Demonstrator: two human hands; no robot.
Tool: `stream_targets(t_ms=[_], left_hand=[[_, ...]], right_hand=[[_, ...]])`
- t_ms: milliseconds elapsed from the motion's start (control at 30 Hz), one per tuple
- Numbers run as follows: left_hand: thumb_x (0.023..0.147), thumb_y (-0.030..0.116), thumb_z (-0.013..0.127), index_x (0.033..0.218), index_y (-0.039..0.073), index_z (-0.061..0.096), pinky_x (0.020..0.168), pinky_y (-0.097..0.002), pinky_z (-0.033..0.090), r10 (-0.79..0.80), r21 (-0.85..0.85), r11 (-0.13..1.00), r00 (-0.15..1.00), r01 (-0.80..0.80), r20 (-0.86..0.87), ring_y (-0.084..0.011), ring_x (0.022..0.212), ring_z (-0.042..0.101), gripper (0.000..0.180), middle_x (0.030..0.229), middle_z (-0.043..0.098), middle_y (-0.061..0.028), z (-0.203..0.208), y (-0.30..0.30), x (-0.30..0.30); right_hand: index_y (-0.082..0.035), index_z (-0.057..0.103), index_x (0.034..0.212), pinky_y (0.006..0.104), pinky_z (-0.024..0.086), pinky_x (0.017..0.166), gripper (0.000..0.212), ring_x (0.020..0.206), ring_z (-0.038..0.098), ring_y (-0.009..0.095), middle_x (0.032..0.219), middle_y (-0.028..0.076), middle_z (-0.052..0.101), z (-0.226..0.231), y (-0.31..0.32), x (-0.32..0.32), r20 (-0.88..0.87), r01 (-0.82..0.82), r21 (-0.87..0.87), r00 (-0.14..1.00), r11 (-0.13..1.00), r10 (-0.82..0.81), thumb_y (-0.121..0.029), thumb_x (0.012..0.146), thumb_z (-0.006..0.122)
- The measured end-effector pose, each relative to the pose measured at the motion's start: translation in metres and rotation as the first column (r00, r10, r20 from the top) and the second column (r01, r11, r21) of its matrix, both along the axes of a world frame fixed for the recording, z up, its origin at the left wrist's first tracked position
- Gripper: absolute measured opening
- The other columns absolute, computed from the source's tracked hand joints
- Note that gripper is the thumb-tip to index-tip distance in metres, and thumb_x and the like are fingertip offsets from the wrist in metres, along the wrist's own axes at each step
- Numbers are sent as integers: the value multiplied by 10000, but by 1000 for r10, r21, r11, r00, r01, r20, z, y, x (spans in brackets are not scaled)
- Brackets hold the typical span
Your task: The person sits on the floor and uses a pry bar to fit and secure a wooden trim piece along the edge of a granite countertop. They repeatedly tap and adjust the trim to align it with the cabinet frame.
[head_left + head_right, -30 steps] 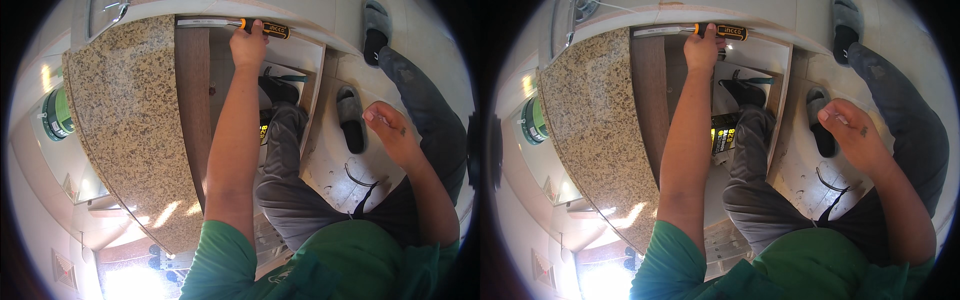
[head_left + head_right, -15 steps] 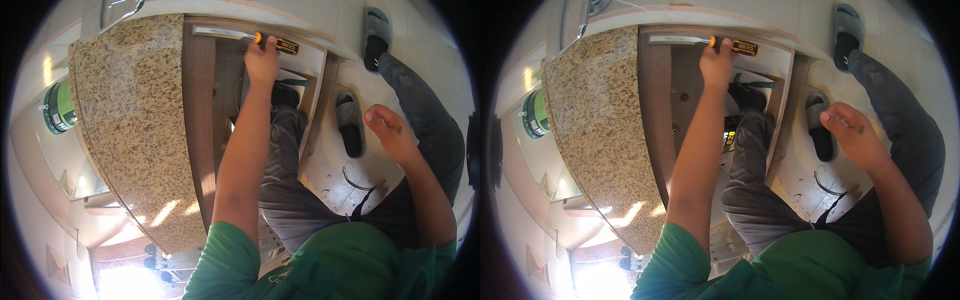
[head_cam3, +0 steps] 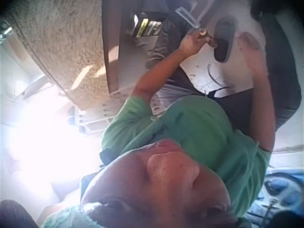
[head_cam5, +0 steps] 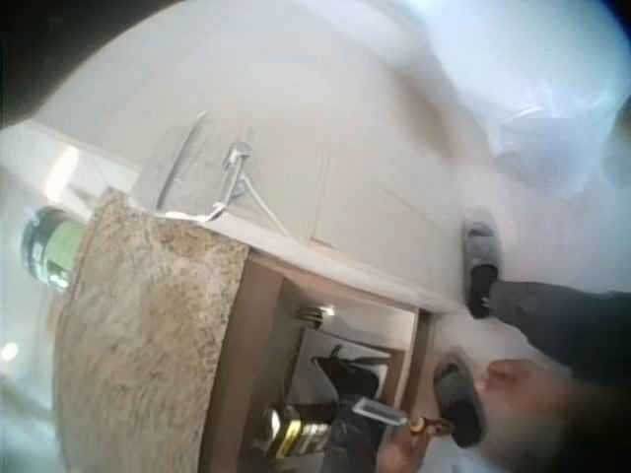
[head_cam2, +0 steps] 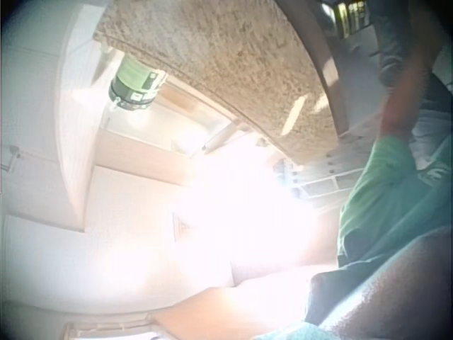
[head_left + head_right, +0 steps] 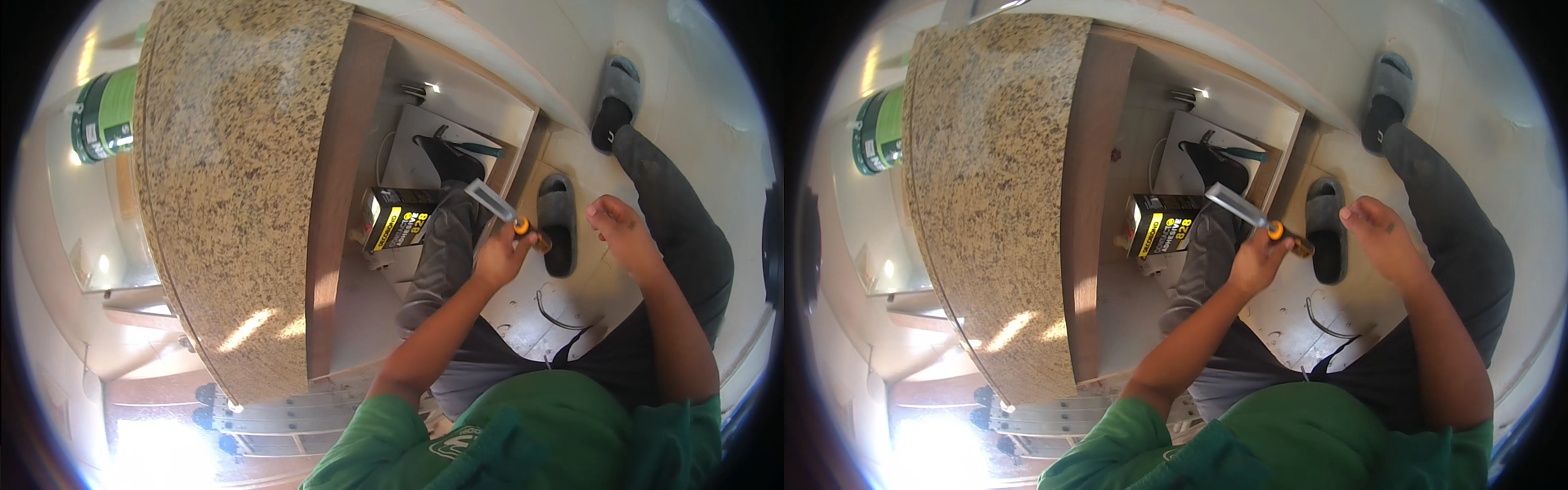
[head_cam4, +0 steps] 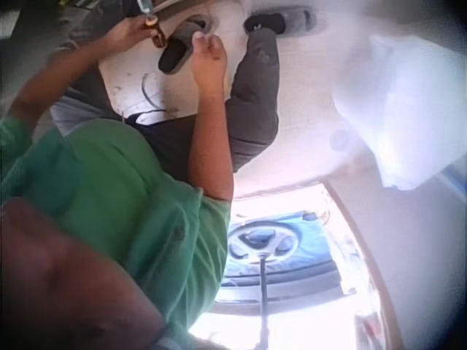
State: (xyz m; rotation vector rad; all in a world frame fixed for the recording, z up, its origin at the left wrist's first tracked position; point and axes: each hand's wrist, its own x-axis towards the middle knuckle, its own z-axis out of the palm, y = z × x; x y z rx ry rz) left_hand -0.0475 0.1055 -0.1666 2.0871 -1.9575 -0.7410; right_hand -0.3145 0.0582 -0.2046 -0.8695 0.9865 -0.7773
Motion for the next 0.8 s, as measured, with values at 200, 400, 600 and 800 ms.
stream_targets(t_ms=[200, 400, 600, 800], left_hand=[[993, 297, 647, 1184, 7, 559, 805, -406, 547, -1, 131, 991, 985, 24, -174, -354, 971, 721, 358, 1004, 719, -198, -2, 72, -1], [1003, 255, 647, 1191, 14, 556, 816, -343, 522, 98, 161, 986, 918, -38, -385, -245, 939, 714, 320, 964, 716, -137, 1, 114, -13], [1005, 244, 644, 1173, 20, 575, 713, -293, 476, 271, 131, 963, 823, -237, -500, -129, 742, 588, 288, 834, 643, -49, -65, 140, 3], [953, 366, 679, 1092, 5, 622, 690, -375, 494, 307, 170, 950, 870, -261, -385, -235, 730, 632, 391, 812, 666, -124, -84, 123, 12]], right_hand=[[-9, 590, 894, 315, 426, 705, 363, 764, 502, 134, 783, 28, 550, -13, 0, 9, -186, -57, -70, 982, 996, 43, -361, 962, 649], [1, 620, 917, 337, 461, 759, 342, 792, 548, 172, 815, 88, 607, -17, 6, 16, -326, -109, -86, 942, 990, 76, -337, 942, 663], [10, 636, 898, 370, 482, 757, 361, 786, 596, 222, 822, 136, 640, -65, 13, 27, -489, -222, -130, 862, 966, 132, -346, 919, 690], [18, 644, 902, 422, 493, 726, 365, 751, 629, 284, 782, 176, 652, -106, 15, 27, -551, -298, -142, 816, 944, 175, -344, 918, 691]])
